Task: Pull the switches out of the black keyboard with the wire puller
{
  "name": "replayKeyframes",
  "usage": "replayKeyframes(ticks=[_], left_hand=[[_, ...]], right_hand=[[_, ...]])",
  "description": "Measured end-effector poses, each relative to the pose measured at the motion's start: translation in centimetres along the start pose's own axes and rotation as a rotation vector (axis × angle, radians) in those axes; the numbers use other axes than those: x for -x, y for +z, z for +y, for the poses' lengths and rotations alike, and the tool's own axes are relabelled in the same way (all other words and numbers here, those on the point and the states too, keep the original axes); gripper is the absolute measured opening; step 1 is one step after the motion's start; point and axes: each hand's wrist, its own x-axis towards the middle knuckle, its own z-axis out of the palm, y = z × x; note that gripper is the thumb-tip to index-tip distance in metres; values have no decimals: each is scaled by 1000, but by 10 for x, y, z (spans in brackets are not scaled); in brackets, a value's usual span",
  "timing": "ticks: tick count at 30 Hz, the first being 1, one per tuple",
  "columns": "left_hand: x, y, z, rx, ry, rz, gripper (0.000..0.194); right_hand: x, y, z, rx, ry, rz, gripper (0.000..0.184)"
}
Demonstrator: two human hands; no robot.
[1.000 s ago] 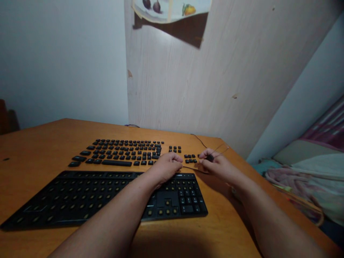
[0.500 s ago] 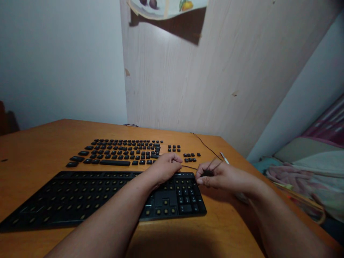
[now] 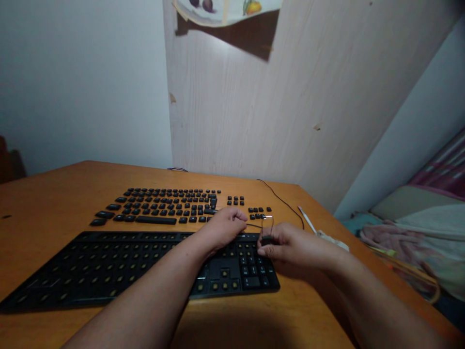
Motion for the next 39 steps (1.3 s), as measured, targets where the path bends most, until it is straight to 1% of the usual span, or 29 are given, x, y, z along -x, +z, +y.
replayKeyframes(ticks=[6, 9, 12, 15, 19, 23, 27, 28, 30, 33, 35, 37, 39], left_hand=[[1, 0, 0, -10, -4, -2, 19], [1, 0, 0, -40, -3, 7, 19], [3, 1, 3, -88, 1, 19, 17], [5, 1, 7, -109, -14, 25, 17], [6, 2, 8, -127, -5, 18, 16], [5, 2, 6, -166, 31, 26, 17], [5, 3, 5, -188, 43, 31, 17], [5, 3, 5, -192, 48, 32, 16], [5, 4, 5, -202, 56, 30, 16], [5, 4, 5, -205, 64, 26, 16], [4, 4, 4, -202, 69, 28, 15], [3, 4, 3, -195, 74, 32, 15], [2, 4, 1, -189, 79, 32, 14]], right_hand=[[1, 4, -7, -54, 19, -5, 15], [1, 6, -2, -165, 34, -10, 15], [-1, 8, 6, -277, 103, -30, 19], [-2, 9, 8, -264, 130, -45, 23], [-2, 9, 1, -187, 114, -35, 19], [5, 16, 3, -189, 88, 62, 22], [13, 33, 15, -360, 91, 250, 23], [14, 37, 15, -371, 92, 280, 23], [15, 40, 10, -300, 69, 312, 21], [14, 38, -4, -94, 18, 304, 15], [13, 37, -7, -63, 22, 309, 15], [11, 38, -2, -174, 67, 326, 17], [11, 43, 10, -377, 137, 371, 22]])
